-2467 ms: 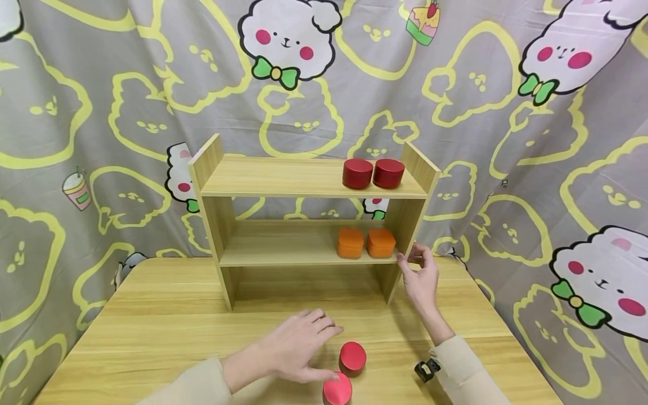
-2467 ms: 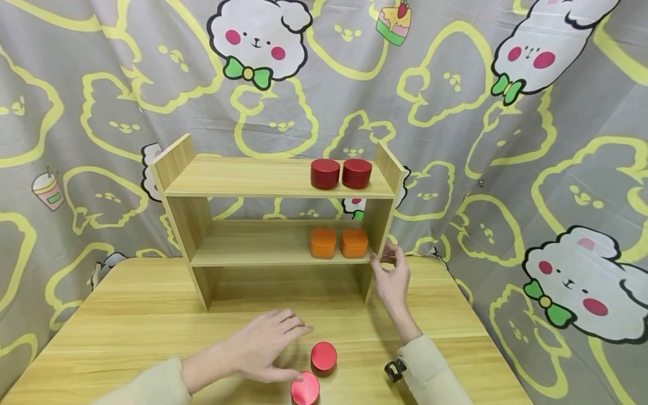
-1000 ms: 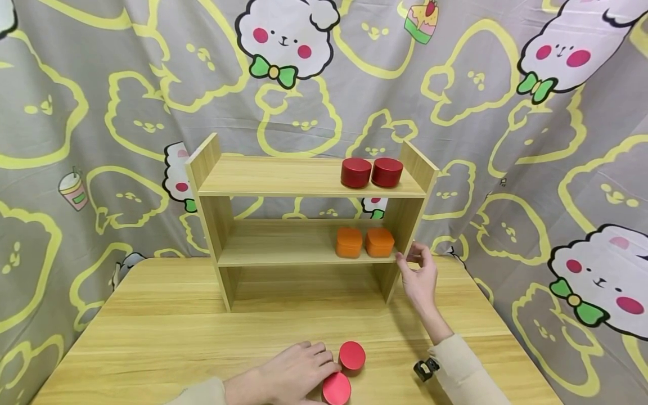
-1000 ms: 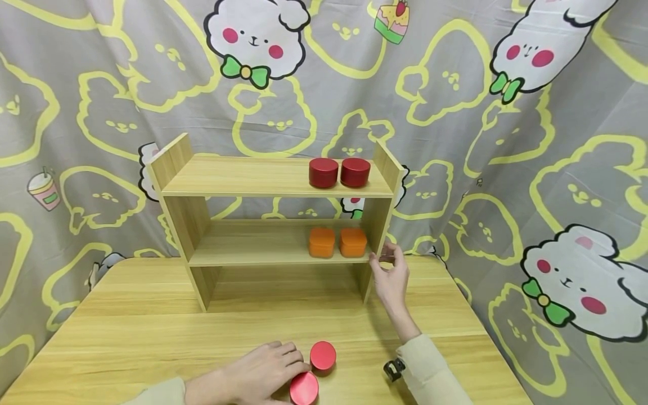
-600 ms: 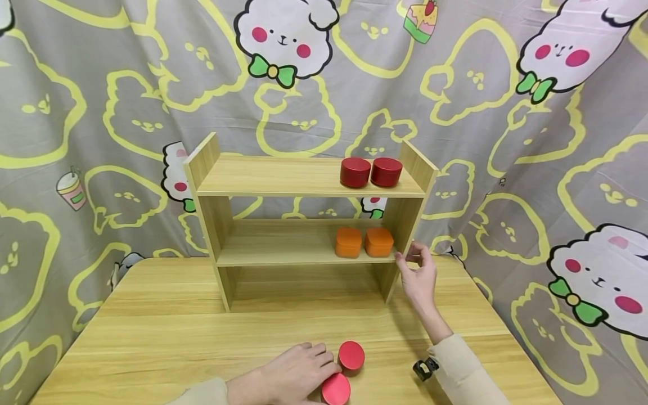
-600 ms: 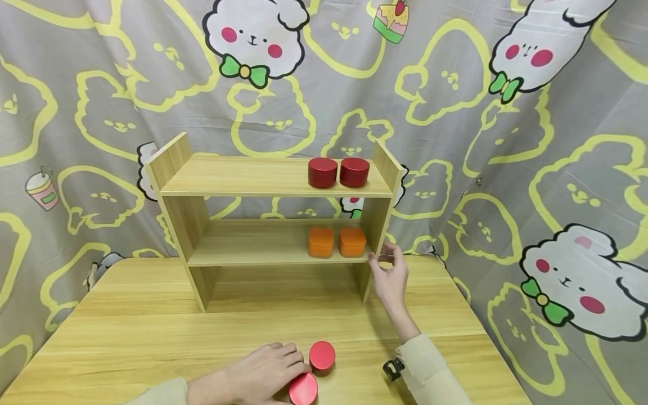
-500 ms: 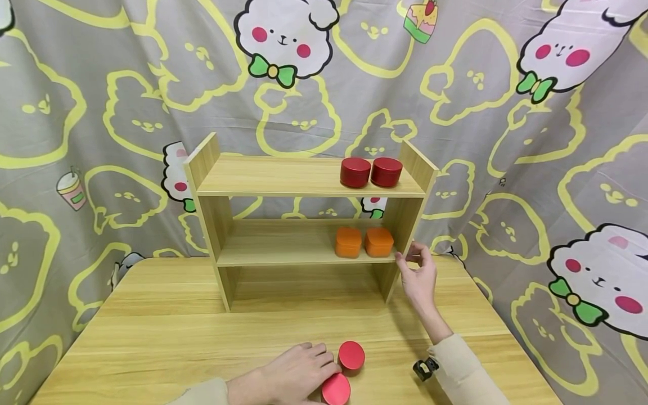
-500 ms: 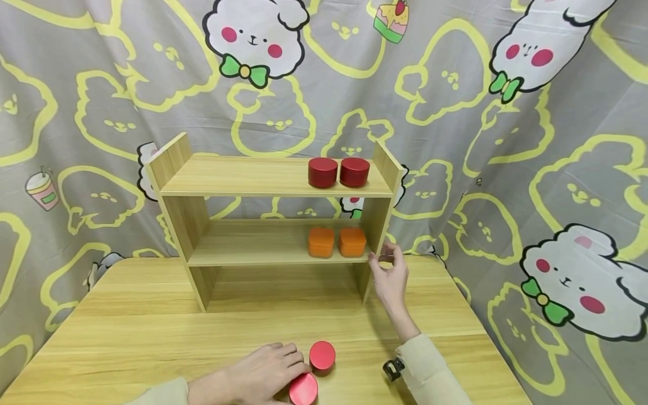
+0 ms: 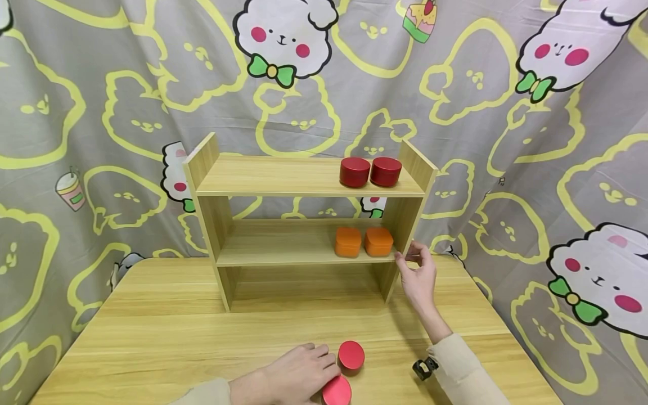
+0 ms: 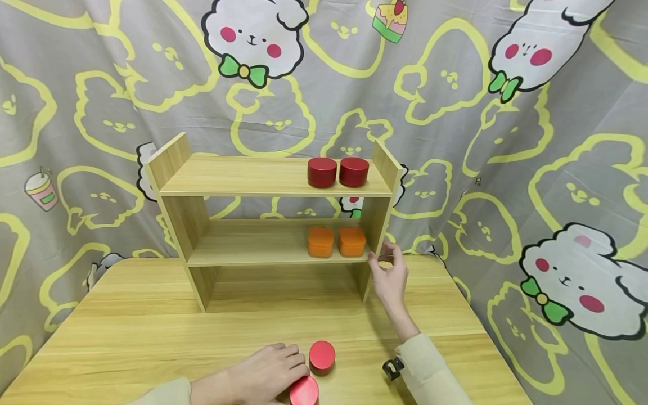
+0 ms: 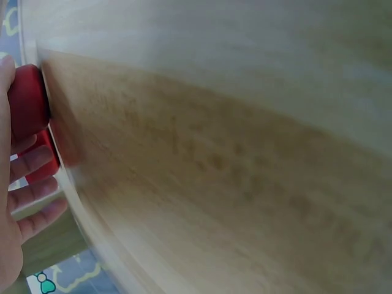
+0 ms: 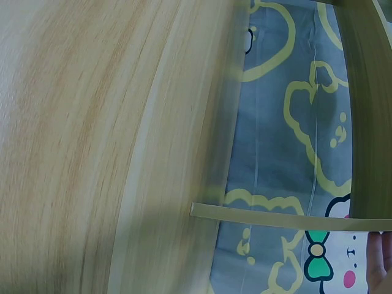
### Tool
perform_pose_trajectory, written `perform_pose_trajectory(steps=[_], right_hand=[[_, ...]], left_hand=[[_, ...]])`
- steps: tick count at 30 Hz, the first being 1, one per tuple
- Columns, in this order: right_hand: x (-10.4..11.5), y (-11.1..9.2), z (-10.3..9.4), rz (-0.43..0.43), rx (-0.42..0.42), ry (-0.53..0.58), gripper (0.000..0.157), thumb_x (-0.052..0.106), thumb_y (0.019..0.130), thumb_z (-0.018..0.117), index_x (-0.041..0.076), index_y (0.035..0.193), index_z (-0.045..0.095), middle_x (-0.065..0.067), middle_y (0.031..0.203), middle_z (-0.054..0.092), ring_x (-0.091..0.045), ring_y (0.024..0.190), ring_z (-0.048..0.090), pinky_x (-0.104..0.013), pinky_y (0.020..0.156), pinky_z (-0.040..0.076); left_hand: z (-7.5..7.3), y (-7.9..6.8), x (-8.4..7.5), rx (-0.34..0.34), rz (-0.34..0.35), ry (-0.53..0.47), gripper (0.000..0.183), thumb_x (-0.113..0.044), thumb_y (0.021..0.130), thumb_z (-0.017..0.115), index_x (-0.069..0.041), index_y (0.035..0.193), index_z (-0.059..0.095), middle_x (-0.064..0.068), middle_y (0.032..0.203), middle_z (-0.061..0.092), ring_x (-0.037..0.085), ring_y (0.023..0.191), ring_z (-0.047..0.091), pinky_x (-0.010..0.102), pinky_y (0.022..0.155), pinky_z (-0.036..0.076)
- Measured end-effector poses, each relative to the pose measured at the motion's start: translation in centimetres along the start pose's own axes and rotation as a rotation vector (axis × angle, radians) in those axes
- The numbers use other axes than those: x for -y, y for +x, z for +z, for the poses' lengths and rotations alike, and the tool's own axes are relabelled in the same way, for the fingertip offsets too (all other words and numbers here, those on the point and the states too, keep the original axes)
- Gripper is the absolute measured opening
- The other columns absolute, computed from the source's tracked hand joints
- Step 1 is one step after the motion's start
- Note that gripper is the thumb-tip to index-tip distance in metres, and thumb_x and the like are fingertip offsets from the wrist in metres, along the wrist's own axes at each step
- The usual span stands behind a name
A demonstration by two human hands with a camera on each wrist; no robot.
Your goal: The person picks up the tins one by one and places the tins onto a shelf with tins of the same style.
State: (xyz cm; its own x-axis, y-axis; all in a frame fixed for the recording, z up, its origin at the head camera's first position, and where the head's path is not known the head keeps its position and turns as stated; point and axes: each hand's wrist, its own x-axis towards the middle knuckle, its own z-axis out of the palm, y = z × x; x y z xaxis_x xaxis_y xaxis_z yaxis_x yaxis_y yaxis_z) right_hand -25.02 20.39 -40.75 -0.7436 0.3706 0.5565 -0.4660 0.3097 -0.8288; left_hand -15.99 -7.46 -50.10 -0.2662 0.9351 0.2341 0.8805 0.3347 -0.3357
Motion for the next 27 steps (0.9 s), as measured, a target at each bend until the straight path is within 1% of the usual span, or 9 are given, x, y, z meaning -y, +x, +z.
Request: perform_pose_trajectory(steps=[8, 14, 18, 22, 24, 27], right_hand=[[-0.17, 0.01, -0.01, -0.005, -0.001, -0.002, 0.029, -0.014, 0.089, 0.068, -0.017, 0.117, 0.061, -0.013, 0.097, 0.059, -0.002, 0.081, 0.059, -0.007, 0.060, 0.049], [-0.22, 0.03, 0.03, -0.003, -0.002, -0.001, 0.029, -0.014, 0.089, 0.068, -0.017, 0.117, 0.061, -0.011, 0.097, 0.059, -0.003, 0.082, 0.060, -0.007, 0.060, 0.049], [-0.18, 0.00, 0.05, -0.002, -0.004, -0.001, 0.030, -0.015, 0.089, 0.068, -0.017, 0.117, 0.061, -0.012, 0.097, 0.060, -0.004, 0.082, 0.060, -0.007, 0.060, 0.050], [-0.15, -0.05, 0.06, -0.001, 0.000, 0.001, 0.029, -0.015, 0.089, 0.068, -0.018, 0.117, 0.061, -0.013, 0.097, 0.059, -0.004, 0.082, 0.060, -0.007, 0.060, 0.050], [-0.14, -0.05, 0.06, -0.002, 0.002, 0.001, 0.029, -0.015, 0.089, 0.067, -0.018, 0.117, 0.061, -0.013, 0.097, 0.059, -0.004, 0.082, 0.060, -0.007, 0.060, 0.050], [-0.12, -0.03, 0.07, -0.005, 0.001, -0.001, 0.029, -0.015, 0.089, 0.067, -0.018, 0.117, 0.060, -0.013, 0.097, 0.059, -0.005, 0.082, 0.060, -0.007, 0.060, 0.050]], left_hand=[[-0.04, 0.19, -0.14, 0.014, 0.008, 0.009, 0.047, -0.068, 0.086, 0.073, -0.029, 0.112, 0.065, -0.017, 0.105, 0.066, 0.002, 0.090, 0.052, 0.015, 0.068, 0.035], [0.03, 0.16, -0.23, -0.019, 0.015, 0.023, 0.045, -0.061, 0.082, 0.078, -0.028, 0.112, 0.066, -0.017, 0.105, 0.066, 0.003, 0.091, 0.054, 0.015, 0.069, 0.039], [0.21, 0.10, -0.20, -0.050, 0.022, 0.019, 0.043, -0.058, 0.083, 0.079, -0.028, 0.112, 0.067, -0.016, 0.106, 0.066, 0.002, 0.092, 0.054, 0.015, 0.069, 0.041], [0.20, -0.02, -0.10, -0.069, 0.028, 0.016, 0.040, -0.054, 0.083, 0.080, -0.028, 0.111, 0.067, -0.016, 0.105, 0.066, 0.002, 0.091, 0.054, 0.014, 0.069, 0.041], [0.08, -0.12, -0.02, -0.074, 0.030, 0.018, 0.041, -0.057, 0.084, 0.079, -0.027, 0.110, 0.067, -0.016, 0.104, 0.066, 0.003, 0.091, 0.054, 0.015, 0.070, 0.041], [-0.22, -0.27, 0.24, -0.065, 0.035, 0.029, 0.046, -0.066, 0.087, 0.072, -0.027, 0.111, 0.066, -0.015, 0.104, 0.067, 0.004, 0.092, 0.055, 0.016, 0.072, 0.043]])
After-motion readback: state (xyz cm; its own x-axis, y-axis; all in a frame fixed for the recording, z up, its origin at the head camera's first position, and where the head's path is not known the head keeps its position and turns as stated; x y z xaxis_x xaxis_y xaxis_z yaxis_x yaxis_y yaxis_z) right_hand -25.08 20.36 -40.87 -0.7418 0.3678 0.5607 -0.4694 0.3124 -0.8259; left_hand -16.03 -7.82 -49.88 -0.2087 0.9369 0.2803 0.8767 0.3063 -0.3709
